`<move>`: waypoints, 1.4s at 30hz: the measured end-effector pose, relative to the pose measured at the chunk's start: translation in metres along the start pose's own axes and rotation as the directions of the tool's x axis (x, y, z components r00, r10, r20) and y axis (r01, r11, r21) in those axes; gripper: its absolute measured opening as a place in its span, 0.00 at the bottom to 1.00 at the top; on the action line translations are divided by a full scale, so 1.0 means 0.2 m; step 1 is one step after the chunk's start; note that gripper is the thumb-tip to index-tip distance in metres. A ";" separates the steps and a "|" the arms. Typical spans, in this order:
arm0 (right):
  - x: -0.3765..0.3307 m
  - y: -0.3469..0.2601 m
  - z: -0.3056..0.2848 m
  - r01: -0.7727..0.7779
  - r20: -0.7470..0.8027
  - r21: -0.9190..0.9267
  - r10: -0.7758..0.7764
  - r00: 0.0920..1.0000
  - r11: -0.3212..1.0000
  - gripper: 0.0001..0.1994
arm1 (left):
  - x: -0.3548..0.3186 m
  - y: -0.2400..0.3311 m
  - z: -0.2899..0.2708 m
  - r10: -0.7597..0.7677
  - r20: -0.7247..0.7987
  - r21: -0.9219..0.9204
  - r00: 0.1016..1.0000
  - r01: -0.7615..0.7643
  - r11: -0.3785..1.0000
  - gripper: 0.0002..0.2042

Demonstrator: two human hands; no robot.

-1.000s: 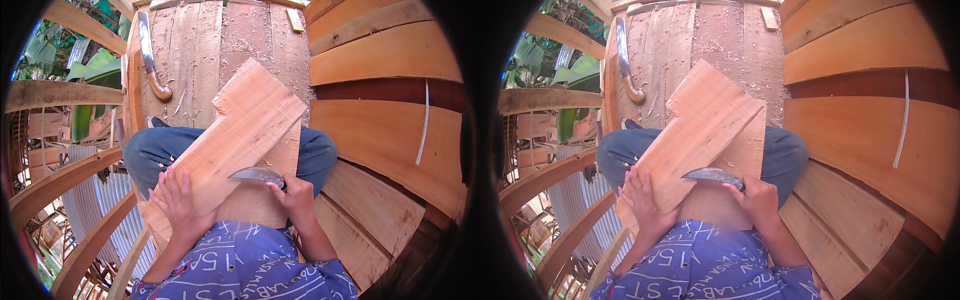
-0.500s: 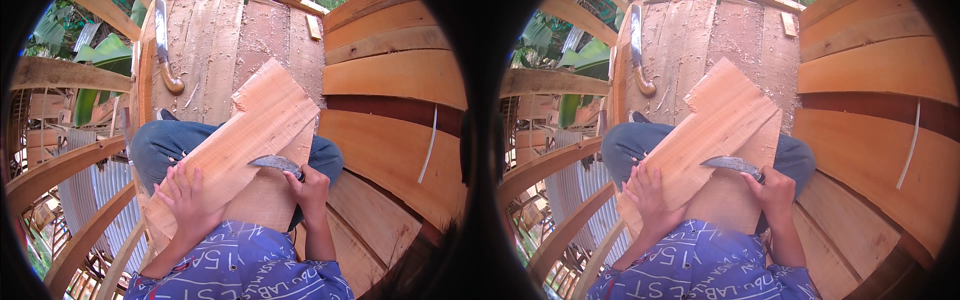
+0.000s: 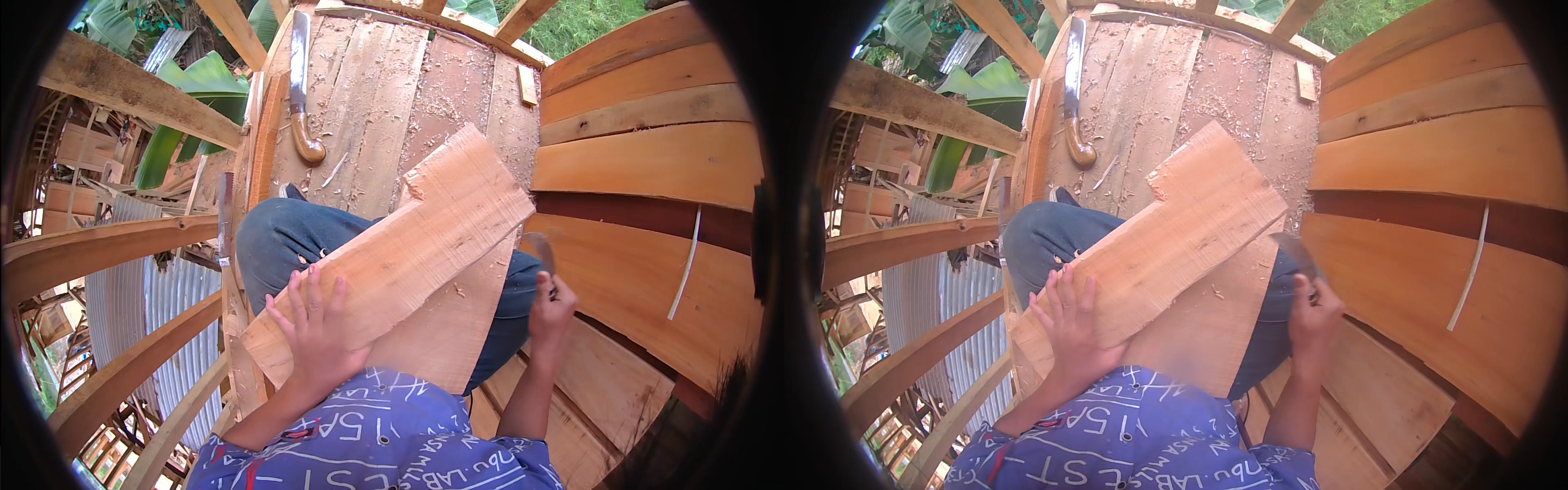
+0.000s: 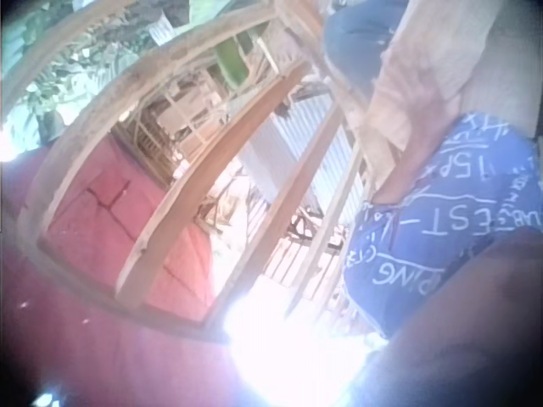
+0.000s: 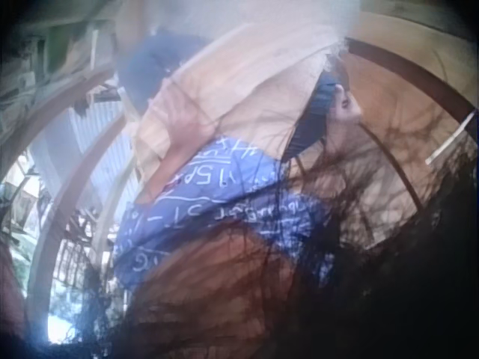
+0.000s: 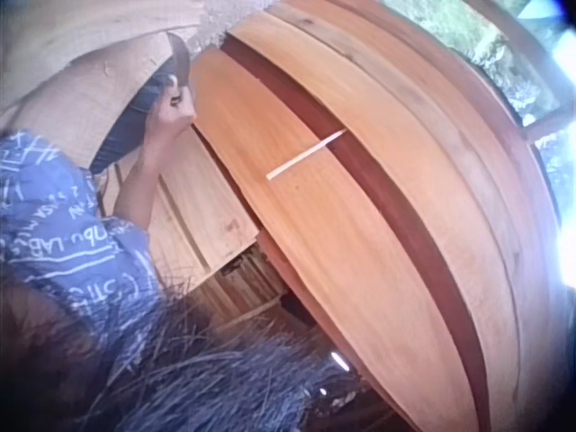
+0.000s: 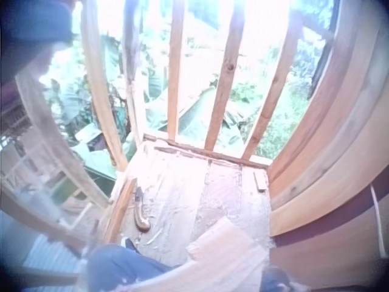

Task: The person sits cross-legged on a wooden floor and uses a curved knife to shave and smooth a rectangular piece of wood. They hold the wood with their left hand and repeatedly scrape the surface with the knife in their right hand, creating wood shavings.

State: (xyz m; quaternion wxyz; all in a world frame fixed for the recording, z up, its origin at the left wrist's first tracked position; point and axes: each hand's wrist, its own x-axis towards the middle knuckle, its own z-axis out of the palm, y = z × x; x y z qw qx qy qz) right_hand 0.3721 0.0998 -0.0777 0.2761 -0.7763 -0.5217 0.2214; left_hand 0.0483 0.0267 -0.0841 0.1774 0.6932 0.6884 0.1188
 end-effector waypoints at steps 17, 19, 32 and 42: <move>-0.14 -0.34 0.44 -0.508 0.485 0.742 0.174 0.857 0.438 0.12 | -0.01 -0.24 -0.41 -0.146 0.233 -0.450 0.962 0.239 0.861 0.43; -0.13 -0.31 0.42 -0.500 0.469 0.760 0.183 0.864 0.414 0.13 | 0.00 -0.26 -0.44 -0.164 0.249 -0.500 0.955 0.272 0.822 0.41; 0.01 -0.21 0.25 -0.412 0.435 0.876 -0.039 0.900 0.250 0.12 | 0.24 -0.10 -0.52 0.261 0.576 -0.503 0.775 0.084 0.860 0.14; -0.20 -0.10 0.19 0.080 0.133 0.467 -0.159 0.978 0.880 0.29 | 0.13 0.06 -0.43 0.233 0.450 -0.597 0.862 0.097 0.796 0.13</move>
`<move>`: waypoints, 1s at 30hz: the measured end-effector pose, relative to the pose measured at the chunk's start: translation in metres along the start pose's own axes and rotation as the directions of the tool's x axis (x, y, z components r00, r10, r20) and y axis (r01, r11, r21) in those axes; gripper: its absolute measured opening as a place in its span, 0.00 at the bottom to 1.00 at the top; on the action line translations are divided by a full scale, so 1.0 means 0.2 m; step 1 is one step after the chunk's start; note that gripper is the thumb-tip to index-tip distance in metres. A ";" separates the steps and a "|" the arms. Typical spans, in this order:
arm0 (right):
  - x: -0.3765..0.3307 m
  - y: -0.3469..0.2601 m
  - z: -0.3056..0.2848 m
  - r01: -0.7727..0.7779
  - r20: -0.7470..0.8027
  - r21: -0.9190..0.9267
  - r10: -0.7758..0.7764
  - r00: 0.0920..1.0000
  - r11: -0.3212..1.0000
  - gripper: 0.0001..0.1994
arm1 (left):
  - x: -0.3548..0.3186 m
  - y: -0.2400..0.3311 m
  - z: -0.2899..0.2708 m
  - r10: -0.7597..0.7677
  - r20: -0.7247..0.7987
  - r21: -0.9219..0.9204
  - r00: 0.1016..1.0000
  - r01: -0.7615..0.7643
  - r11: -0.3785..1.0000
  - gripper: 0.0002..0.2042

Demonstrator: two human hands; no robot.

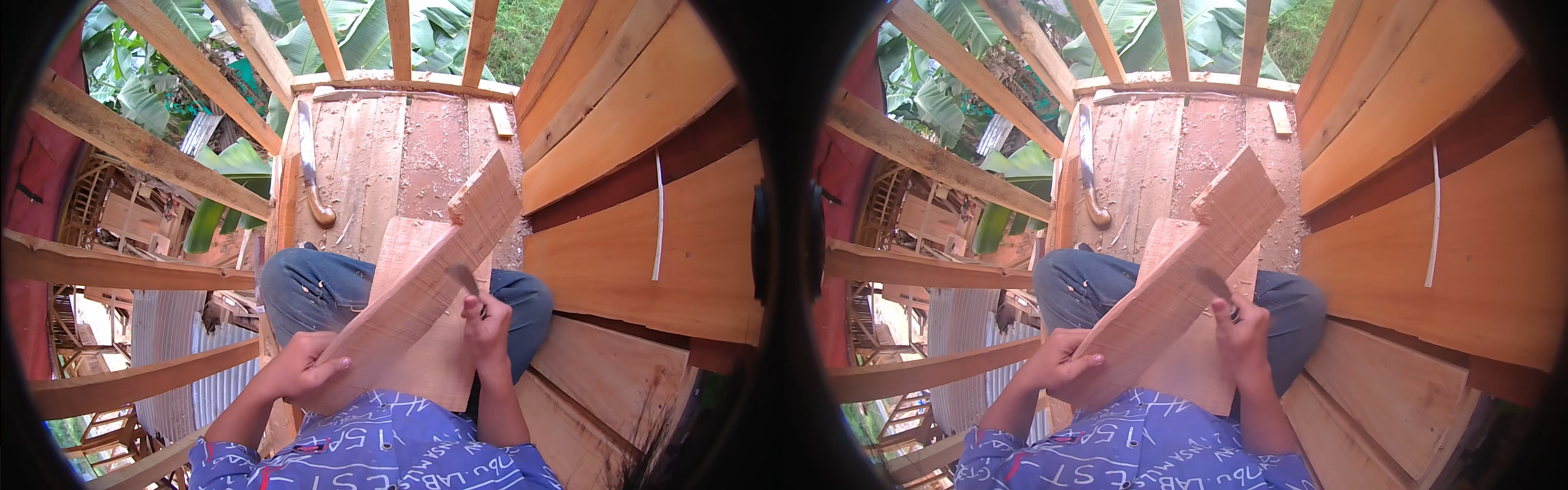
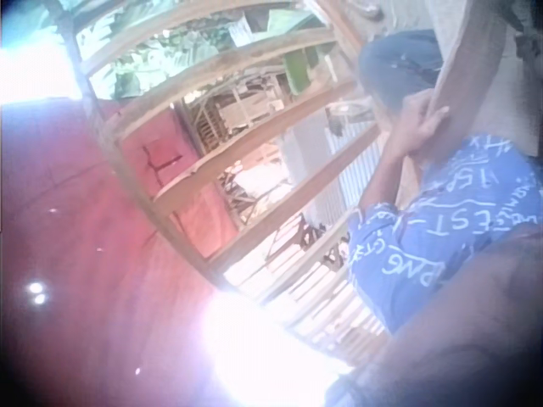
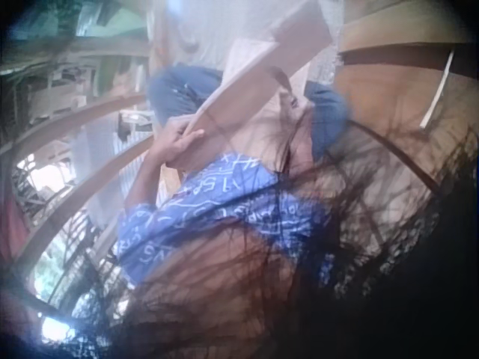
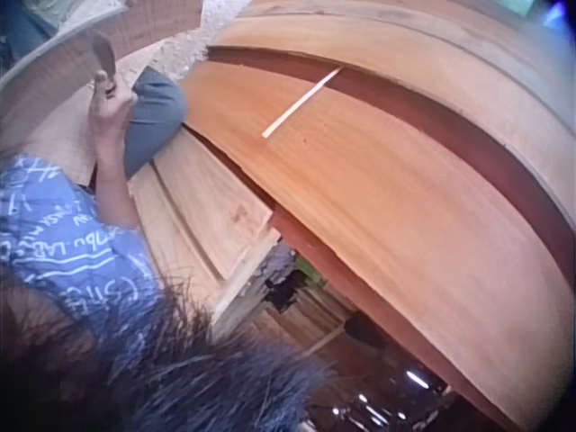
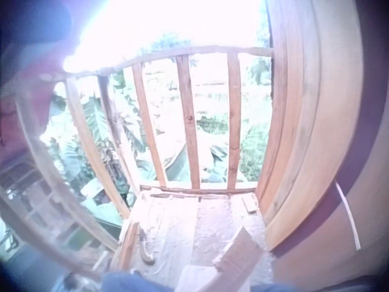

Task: The person sits cross-legged on a wooden floor and uses a curved knife to shave and smooth a rectangular piece of wood. They hold the wood with their left hand and repeatedly scrape the surface with the knife in their right hand, creating wood shavings.

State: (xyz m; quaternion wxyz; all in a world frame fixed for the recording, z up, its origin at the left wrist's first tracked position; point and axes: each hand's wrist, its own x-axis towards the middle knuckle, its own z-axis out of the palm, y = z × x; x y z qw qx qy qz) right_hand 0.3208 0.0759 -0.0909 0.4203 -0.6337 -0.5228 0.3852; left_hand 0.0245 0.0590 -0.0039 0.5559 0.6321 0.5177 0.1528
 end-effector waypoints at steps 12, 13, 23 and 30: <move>-0.07 -0.18 0.11 0.217 0.175 -0.422 -0.156 0.972 0.880 0.30 | -0.01 0.20 0.09 -0.070 -0.082 -0.008 0.994 0.070 0.998 0.11; -0.06 -0.16 0.11 0.238 0.154 -0.418 -0.190 0.970 0.877 0.30 | -0.01 0.19 0.09 -0.071 -0.079 0.001 0.994 0.071 0.997 0.11; 0.06 -0.07 -0.08 0.110 -0.014 -0.334 -0.122 0.992 0.936 0.30 | -0.07 0.20 0.08 -0.128 -0.120 0.012 0.985 0.130 0.991 0.09; -0.06 -0.16 0.14 0.291 0.066 -0.360 -0.287 0.956 0.887 0.33 | -0.08 0.23 0.13 -0.044 -0.175 0.029 0.984 0.050 0.998 0.08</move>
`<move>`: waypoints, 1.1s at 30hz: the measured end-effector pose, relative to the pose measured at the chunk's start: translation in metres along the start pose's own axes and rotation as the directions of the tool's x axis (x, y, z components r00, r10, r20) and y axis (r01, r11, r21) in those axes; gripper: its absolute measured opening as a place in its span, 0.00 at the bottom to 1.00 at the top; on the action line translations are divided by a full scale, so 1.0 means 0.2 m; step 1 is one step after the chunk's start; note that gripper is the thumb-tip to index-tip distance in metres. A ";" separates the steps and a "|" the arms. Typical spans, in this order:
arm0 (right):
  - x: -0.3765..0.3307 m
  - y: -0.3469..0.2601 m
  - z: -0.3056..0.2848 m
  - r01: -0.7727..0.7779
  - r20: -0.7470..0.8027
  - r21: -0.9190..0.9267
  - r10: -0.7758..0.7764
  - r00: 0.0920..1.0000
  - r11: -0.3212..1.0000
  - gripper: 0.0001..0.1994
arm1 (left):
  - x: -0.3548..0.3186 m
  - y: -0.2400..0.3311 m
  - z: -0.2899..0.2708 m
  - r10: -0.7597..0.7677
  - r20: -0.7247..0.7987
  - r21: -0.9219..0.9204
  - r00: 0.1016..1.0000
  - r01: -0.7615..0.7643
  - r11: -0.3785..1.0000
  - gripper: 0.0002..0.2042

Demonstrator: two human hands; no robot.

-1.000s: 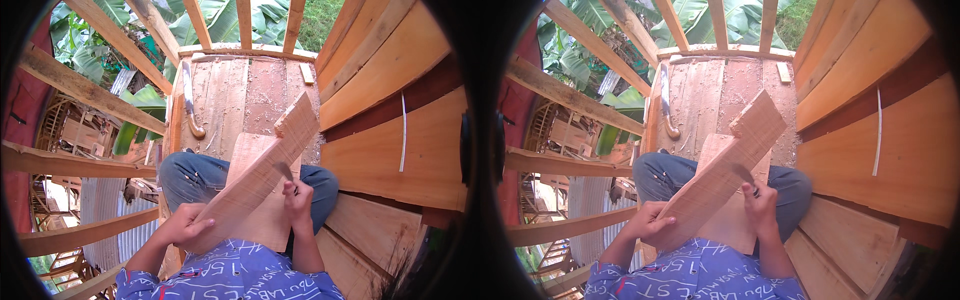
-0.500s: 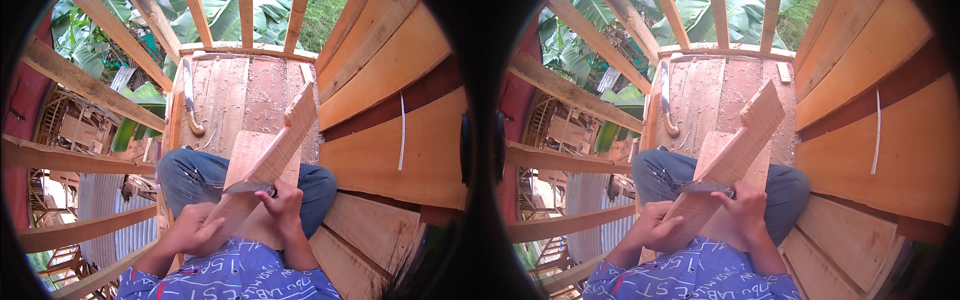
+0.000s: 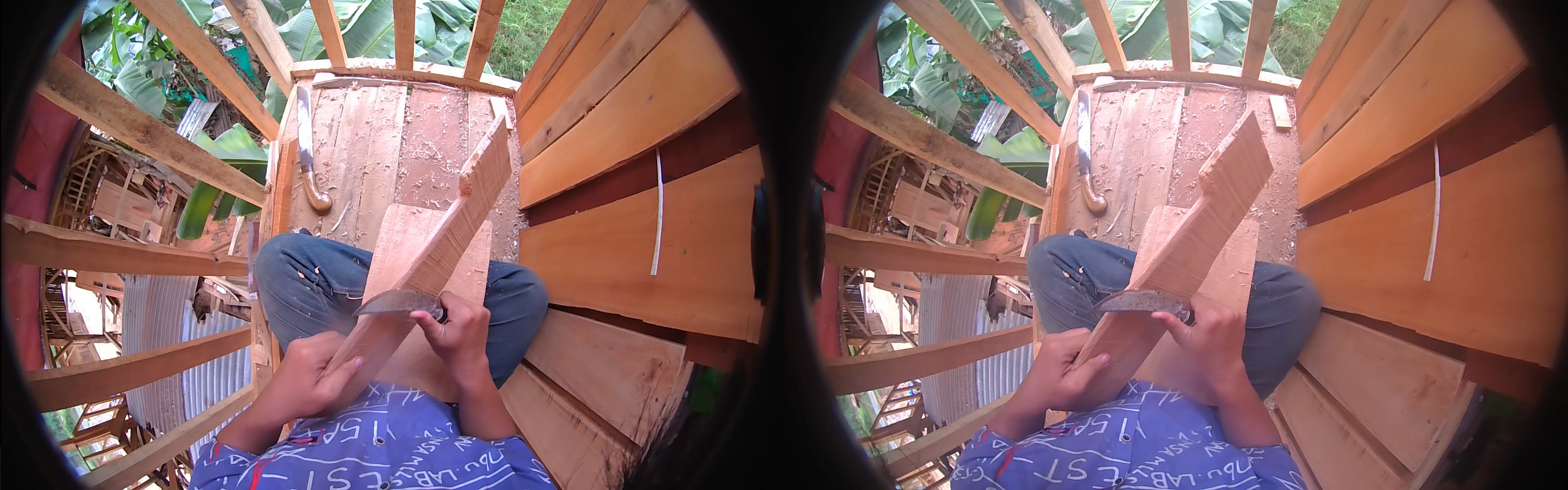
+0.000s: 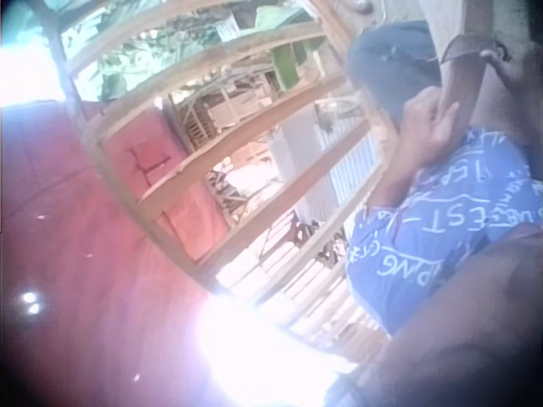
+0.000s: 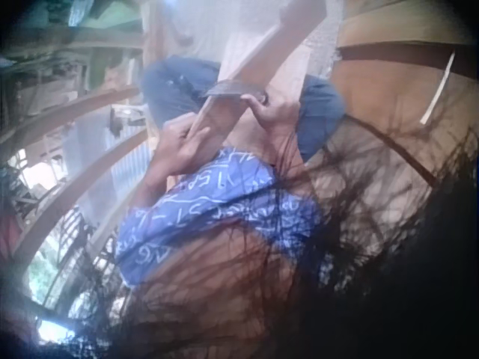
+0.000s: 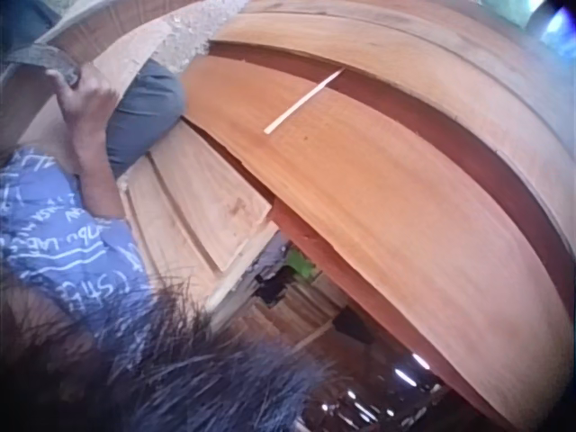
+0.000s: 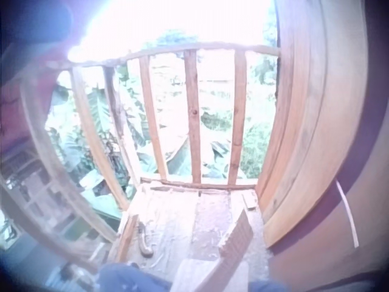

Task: The person sits cross-legged on a wooden floor and uses a curved knife to shave and smooth a rectangular piece of wood. They hold the wood with their left hand and repeatedly scrape the surface with the knife in their right hand, creating wood shavings.

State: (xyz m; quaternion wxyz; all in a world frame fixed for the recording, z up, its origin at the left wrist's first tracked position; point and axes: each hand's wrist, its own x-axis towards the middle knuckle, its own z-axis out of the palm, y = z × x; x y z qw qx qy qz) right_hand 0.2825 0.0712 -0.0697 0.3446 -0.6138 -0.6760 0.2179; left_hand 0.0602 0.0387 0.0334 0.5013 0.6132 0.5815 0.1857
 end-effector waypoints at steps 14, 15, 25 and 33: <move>-0.07 -0.06 -0.15 -0.186 0.157 0.088 0.171 0.973 0.979 0.30 | -0.03 0.11 0.00 0.049 -0.147 0.231 0.988 -0.013 0.973 0.07; -0.10 -0.08 -0.14 -0.183 0.171 0.089 0.166 0.971 0.979 0.32 | -0.03 0.11 0.01 0.043 -0.137 0.241 0.990 -0.009 0.970 0.08; -0.15 -0.03 -0.13 -0.206 0.275 -0.061 0.215 0.937 0.977 0.30 | -0.04 0.03 0.11 -0.003 0.038 0.372 0.999 -0.011 0.928 0.13; -0.09 0.05 -0.15 -0.230 0.223 -0.231 0.281 0.933 0.945 0.30 | -0.03 0.00 0.10 0.013 0.051 0.356 0.999 -0.030 0.934 0.17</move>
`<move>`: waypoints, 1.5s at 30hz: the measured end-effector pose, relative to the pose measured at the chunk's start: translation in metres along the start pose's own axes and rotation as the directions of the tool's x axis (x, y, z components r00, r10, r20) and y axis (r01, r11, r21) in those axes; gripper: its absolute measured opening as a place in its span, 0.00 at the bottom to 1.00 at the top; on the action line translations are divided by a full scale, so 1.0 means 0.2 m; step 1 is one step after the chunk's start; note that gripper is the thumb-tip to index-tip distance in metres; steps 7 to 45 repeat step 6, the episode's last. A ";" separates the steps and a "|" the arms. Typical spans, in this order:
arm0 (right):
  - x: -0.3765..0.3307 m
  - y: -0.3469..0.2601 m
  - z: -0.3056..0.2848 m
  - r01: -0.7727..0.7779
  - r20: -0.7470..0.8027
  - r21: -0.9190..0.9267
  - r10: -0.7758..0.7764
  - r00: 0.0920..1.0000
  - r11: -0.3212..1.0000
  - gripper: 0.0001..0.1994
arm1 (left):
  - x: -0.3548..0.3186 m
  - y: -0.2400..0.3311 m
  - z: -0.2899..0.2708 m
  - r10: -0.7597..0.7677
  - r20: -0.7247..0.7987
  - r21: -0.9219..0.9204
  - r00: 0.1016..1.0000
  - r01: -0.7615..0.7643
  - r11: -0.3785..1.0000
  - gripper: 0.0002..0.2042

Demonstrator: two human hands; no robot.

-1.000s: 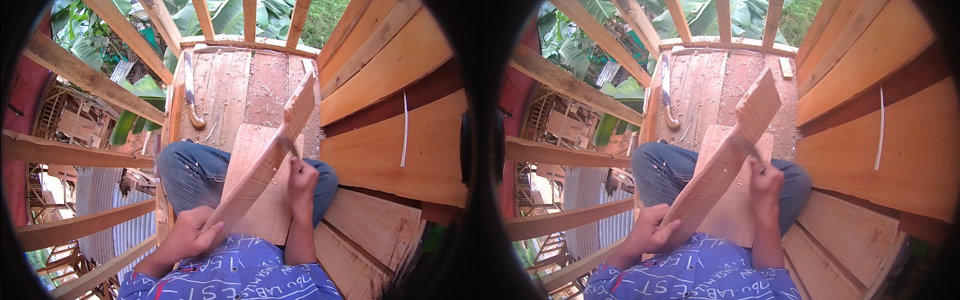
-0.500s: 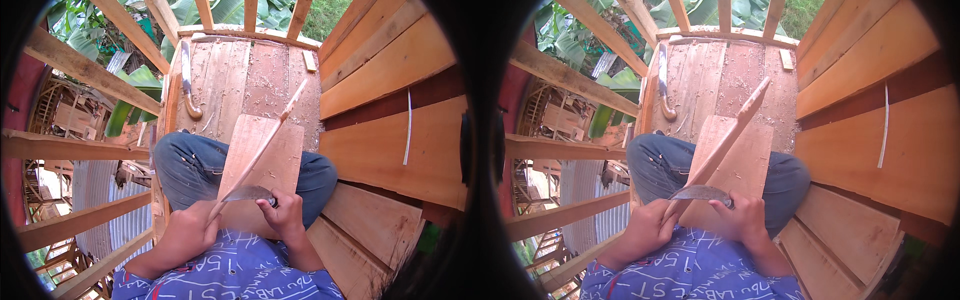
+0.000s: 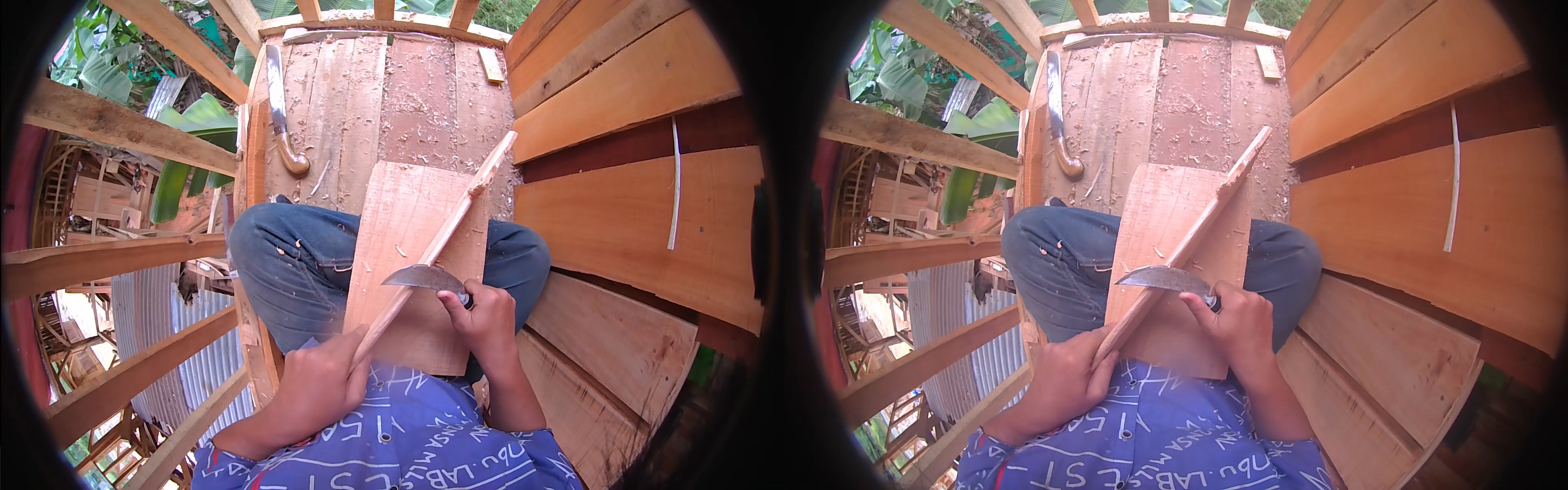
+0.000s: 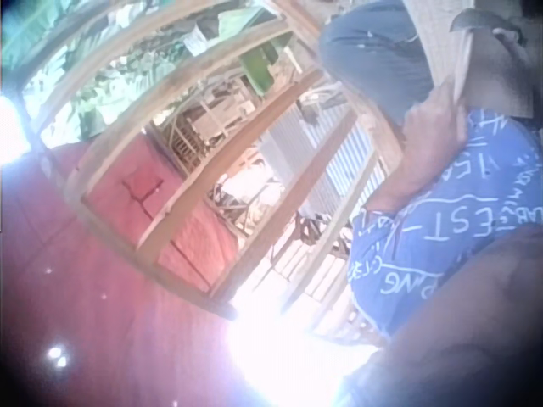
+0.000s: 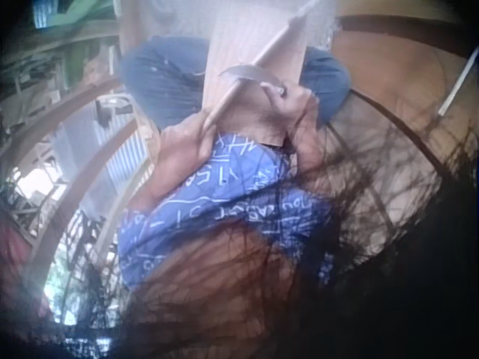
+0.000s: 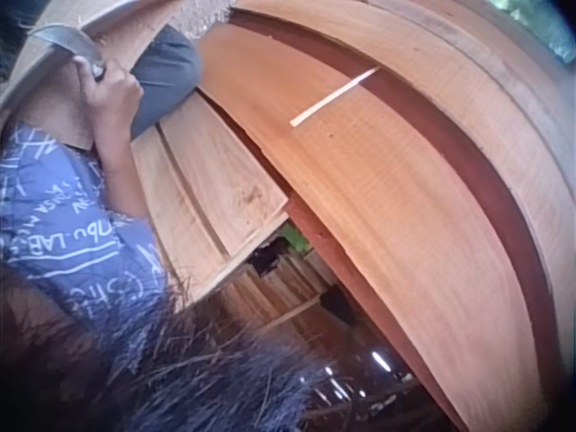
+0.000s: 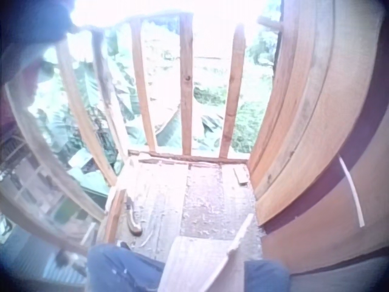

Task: The person sits cross-legged on a wooden floor and uses a curved knife to shave and smooth a rectangular piece of wood. They hold the wood with their left hand and repeatedly scrape the surface with the knife in their right hand, creating wood shavings.

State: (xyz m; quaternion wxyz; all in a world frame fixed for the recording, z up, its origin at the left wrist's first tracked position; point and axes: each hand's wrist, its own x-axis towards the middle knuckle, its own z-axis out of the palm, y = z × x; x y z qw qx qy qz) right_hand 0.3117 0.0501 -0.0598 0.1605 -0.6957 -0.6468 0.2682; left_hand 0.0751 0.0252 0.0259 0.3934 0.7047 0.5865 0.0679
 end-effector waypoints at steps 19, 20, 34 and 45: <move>-0.05 -0.05 -0.01 0.027 0.073 0.001 -0.027 0.997 1.000 0.29 | 0.00 -0.02 -0.01 -0.043 0.050 -0.035 0.998 0.044 0.998 0.17; -0.05 -0.05 -0.01 0.027 0.073 0.001 -0.027 0.997 1.000 0.29 | 0.00 -0.02 -0.01 -0.043 0.050 -0.035 0.998 0.044 0.998 0.17; -0.05 -0.05 -0.01 0.027 0.073 0.001 -0.027 0.997 1.000 0.29 | 0.00 -0.02 -0.01 -0.043 0.050 -0.035 0.998 0.044 0.998 0.17; -0.05 -0.05 -0.01 0.027 0.073 0.001 -0.027 0.997 1.000 0.29 | 0.00 -0.02 -0.01 -0.043 0.050 -0.035 0.998 0.044 0.998 0.17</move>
